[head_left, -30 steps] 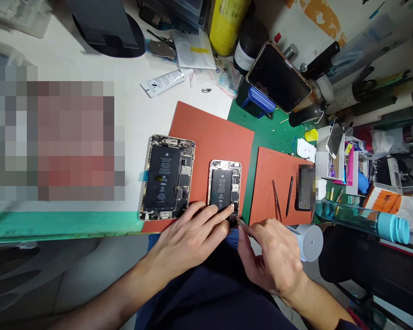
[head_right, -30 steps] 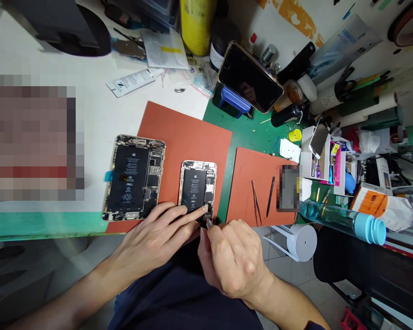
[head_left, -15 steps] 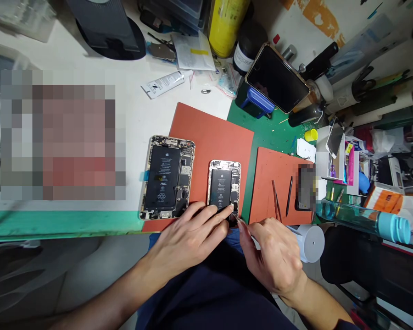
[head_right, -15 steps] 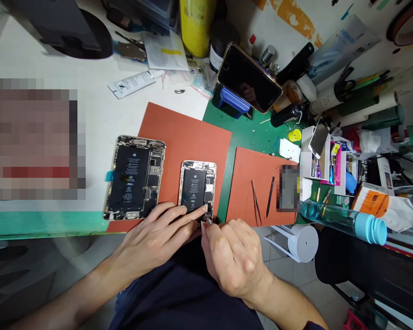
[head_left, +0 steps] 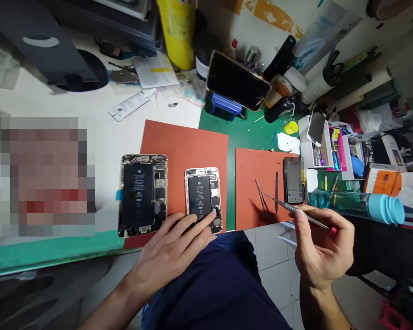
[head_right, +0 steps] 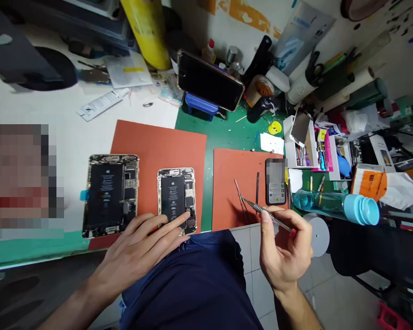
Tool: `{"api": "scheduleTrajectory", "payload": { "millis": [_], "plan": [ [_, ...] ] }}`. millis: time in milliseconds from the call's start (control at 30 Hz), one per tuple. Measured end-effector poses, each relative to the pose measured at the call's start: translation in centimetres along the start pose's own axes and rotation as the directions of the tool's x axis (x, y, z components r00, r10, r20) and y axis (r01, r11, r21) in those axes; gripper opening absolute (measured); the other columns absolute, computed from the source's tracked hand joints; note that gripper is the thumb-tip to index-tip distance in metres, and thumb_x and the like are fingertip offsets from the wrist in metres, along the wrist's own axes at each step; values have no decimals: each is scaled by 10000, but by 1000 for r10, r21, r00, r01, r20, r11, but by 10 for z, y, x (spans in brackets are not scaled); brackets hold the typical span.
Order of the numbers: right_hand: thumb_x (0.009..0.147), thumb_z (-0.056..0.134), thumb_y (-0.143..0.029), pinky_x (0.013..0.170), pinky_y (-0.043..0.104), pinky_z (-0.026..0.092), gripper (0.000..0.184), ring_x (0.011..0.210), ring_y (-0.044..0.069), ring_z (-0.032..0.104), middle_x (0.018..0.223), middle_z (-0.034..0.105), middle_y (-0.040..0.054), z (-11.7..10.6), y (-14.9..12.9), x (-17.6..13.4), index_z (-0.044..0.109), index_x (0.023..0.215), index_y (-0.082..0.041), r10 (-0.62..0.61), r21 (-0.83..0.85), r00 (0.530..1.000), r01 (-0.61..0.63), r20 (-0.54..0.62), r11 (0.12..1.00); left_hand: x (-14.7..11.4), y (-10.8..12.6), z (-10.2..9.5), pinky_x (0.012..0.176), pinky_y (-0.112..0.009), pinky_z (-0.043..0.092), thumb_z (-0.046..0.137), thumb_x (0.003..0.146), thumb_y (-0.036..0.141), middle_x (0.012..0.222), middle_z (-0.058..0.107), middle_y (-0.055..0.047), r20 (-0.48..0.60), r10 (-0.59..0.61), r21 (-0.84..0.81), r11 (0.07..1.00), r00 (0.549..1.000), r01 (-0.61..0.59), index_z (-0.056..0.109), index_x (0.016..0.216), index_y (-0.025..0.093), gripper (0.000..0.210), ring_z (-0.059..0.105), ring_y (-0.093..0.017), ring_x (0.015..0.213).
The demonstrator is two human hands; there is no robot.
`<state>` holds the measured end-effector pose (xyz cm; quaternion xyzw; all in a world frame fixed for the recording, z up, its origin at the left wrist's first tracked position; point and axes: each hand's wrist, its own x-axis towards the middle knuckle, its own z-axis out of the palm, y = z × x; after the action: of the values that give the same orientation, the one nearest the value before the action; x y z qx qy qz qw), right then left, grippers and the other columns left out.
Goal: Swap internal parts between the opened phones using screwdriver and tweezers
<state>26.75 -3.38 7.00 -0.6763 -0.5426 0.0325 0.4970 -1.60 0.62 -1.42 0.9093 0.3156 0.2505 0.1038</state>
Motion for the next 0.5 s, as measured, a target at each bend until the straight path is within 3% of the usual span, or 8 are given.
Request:
{"api": "scheduleTrajectory", "payload": {
  "millis": [200,400,500],
  "plan": [
    [967,806,-252,809,361,678,244,878,204,795,1032,791,81,8,36,16,658,1151,-190,121,-77,987,-129,-108,989,0,-7,-1,942,-518,502,597,1071,139,1435,755,-60,-32,51,6,999,998,-50,719,1215,209,202,685,-305,1022],
    [1012,720,-313,794,327,623,187,863,194,769,1008,775,82,28,72,43,634,1121,-188,111,-178,984,-135,-138,975,-4,-19,1,945,-487,494,529,1053,77,1071,835,-61,-98,129,14,992,987,-128,746,1212,227,307,692,-313,984],
    [1014,708,-322,784,326,610,166,841,190,758,993,769,65,38,76,47,628,1102,-205,114,-171,988,-131,-105,977,-10,-24,3,993,-493,477,524,1051,74,1130,836,-68,-56,185,64,981,981,-182,757,1258,223,345,702,-316,1024]
  ]
}}
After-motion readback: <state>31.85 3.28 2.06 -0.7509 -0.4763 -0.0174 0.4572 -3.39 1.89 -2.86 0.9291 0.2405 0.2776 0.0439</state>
